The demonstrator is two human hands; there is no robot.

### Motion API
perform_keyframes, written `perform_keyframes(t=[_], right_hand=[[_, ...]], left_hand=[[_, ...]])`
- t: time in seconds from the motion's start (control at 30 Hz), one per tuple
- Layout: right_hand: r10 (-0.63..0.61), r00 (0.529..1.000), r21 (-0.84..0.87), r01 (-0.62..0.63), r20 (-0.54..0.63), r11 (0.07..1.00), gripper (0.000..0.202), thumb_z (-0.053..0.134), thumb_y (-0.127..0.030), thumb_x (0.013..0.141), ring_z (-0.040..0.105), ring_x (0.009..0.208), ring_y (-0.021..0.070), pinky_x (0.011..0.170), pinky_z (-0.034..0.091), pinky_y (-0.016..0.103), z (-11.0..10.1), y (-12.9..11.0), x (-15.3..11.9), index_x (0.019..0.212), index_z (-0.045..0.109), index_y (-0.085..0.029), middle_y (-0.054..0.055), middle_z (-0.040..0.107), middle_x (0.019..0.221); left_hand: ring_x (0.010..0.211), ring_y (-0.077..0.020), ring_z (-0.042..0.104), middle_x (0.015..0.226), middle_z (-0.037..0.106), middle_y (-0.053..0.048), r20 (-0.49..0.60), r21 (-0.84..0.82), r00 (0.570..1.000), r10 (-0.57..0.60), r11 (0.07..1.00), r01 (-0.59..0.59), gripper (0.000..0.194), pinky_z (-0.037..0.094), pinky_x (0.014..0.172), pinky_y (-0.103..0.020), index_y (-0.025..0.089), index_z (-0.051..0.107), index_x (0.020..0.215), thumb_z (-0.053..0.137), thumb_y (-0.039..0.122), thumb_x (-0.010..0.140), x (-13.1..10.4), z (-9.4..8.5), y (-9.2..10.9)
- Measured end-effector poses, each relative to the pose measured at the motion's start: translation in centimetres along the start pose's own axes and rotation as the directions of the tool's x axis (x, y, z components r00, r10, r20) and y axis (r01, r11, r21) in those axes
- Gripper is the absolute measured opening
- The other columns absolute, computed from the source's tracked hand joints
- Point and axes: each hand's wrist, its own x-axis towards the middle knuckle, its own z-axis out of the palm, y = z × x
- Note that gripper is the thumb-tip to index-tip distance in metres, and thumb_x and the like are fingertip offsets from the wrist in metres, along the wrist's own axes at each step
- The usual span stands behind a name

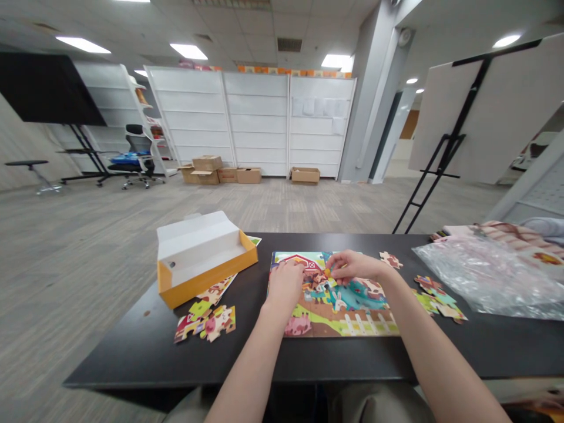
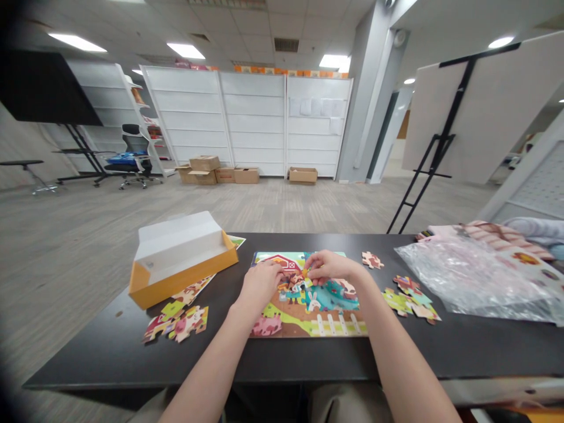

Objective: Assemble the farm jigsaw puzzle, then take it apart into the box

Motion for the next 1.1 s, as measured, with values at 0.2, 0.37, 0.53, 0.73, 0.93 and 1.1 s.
perform_keyframes(t=[0.2, 0.37, 0.53, 0.73, 0.93, 1.1], right_hand=[[-0.009, 1.000, 0.041, 0.010, -0.030, 0.999, 0.046, 0.085, -0.044, 0.064, 0.066, 0.067, 0.0138, 0.063, 0.055, 0.025, 0.4, 0.2, 0.5, 0.096, 0.064, -0.017, -0.001, 0.069, 0.073], [-0.026, 0.999, 0.048, 0.027, -0.024, 0.998, 0.046, 0.085, -0.043, 0.066, 0.067, 0.066, 0.0135, 0.063, 0.055, 0.026, 0.5, 0.3, 0.8, 0.097, 0.063, -0.018, -0.001, 0.069, 0.072], [-0.029, 0.999, 0.033, 0.029, -0.019, 0.999, 0.041, 0.082, -0.045, 0.070, 0.069, 0.069, 0.0148, 0.064, 0.056, 0.025, 1.2, 0.4, 1.3, 0.094, 0.064, -0.017, -0.001, 0.070, 0.071], [0.011, 0.998, -0.056, -0.015, -0.064, 0.998, 0.044, 0.083, -0.048, 0.067, 0.069, 0.061, 0.0151, 0.060, 0.056, 0.026, 1.6, 0.5, 1.9, 0.092, 0.064, -0.018, -0.001, 0.071, 0.065], [-0.013, 0.994, -0.240, -0.014, -0.110, 0.971, 0.035, 0.079, -0.046, 0.070, 0.065, 0.055, 0.0159, 0.048, 0.048, 0.023, 2.1, -0.2, 1.6, 0.088, 0.067, -0.018, 0.001, 0.071, 0.063], [-0.083, 0.985, -0.345, 0.025, -0.155, 0.938, 0.029, 0.079, -0.043, 0.070, 0.060, 0.052, 0.0141, 0.046, 0.043, 0.022, 2.3, -0.3, 1.4, 0.082, 0.068, -0.019, 0.000, 0.068, 0.062]], left_hand=[[0.100, -0.0248, 0.065, 0.107, 0.070, -0.010, -0.010, -0.002, 1.000, -0.017, 1.000, 0.017, 0.022, 0.051, 0.085, -0.036, 0.020, 0.072, 0.099, 0.049, 0.022, 0.097, 0.0, 0.0, -0.6], [0.098, -0.0254, 0.065, 0.104, 0.070, -0.011, -0.006, -0.014, 1.000, -0.020, 1.000, 0.020, 0.022, 0.051, 0.084, -0.038, 0.019, 0.071, 0.098, 0.050, 0.019, 0.096, 0.1, 0.0, -0.7], [0.101, -0.0254, 0.065, 0.107, 0.070, -0.011, -0.015, -0.028, 1.000, -0.017, 0.999, 0.016, 0.023, 0.049, 0.088, -0.039, 0.019, 0.071, 0.099, 0.049, 0.017, 0.095, -0.1, -0.4, -0.6], [0.103, -0.0220, 0.064, 0.107, 0.071, -0.008, -0.032, -0.173, 0.988, 0.153, 0.973, -0.156, 0.020, 0.049, 0.092, -0.034, 0.021, 0.073, 0.099, 0.054, 0.025, 0.096, -0.5, -1.0, -0.6], [0.102, -0.0212, 0.065, 0.109, 0.072, -0.006, -0.002, -0.248, 0.960, 0.281, 0.930, -0.273, 0.017, 0.049, 0.093, -0.032, 0.024, 0.075, 0.101, 0.061, 0.029, 0.092, -0.8, -0.8, -0.9], [0.106, -0.0227, 0.064, 0.108, 0.073, -0.007, 0.012, -0.215, 0.955, 0.296, 0.934, -0.286, 0.019, 0.049, 0.096, -0.035, 0.024, 0.075, 0.102, 0.060, 0.033, 0.094, -0.8, -0.8, -1.0]])
